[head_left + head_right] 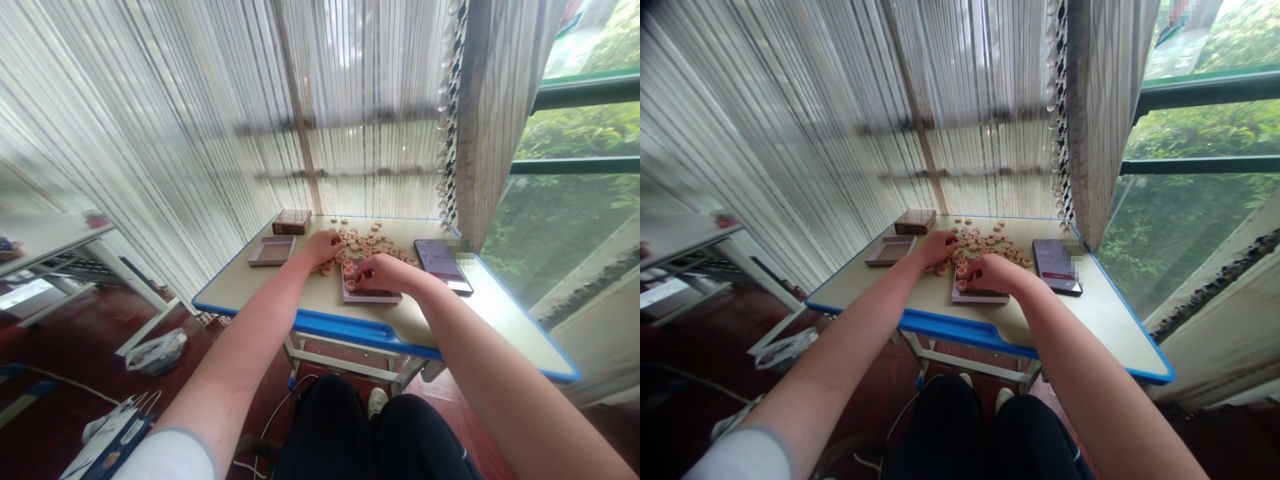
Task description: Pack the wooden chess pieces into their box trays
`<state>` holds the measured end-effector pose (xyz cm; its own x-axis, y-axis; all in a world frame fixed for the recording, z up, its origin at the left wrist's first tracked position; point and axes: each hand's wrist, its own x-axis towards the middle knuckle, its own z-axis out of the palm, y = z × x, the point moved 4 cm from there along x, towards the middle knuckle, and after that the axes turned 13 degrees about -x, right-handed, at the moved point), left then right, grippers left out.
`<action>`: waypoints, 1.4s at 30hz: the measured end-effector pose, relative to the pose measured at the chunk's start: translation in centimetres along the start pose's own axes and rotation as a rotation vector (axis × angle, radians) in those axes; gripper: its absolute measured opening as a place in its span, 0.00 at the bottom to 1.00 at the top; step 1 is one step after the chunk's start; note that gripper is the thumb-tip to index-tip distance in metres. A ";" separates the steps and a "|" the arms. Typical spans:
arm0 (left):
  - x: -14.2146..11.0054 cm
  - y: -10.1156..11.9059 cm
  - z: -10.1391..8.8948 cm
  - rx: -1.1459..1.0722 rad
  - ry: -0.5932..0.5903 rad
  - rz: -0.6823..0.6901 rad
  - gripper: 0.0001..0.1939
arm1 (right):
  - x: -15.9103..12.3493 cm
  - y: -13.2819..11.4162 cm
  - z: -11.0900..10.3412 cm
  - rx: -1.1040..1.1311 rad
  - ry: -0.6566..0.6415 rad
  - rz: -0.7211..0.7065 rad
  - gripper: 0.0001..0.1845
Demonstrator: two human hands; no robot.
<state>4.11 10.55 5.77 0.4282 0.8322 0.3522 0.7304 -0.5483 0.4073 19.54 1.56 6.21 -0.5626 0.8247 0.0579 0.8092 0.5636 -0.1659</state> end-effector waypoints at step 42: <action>-0.1 -0.5 -0.3 -0.040 0.093 0.019 0.14 | -0.6 8.7 -1.9 0.013 0.459 0.631 0.18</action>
<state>3.55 10.70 5.78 0.3893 0.8110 0.4367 0.6998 -0.5687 0.4323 27.27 6.05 6.57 0.1321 0.9274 0.3501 0.9490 -0.0164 -0.3147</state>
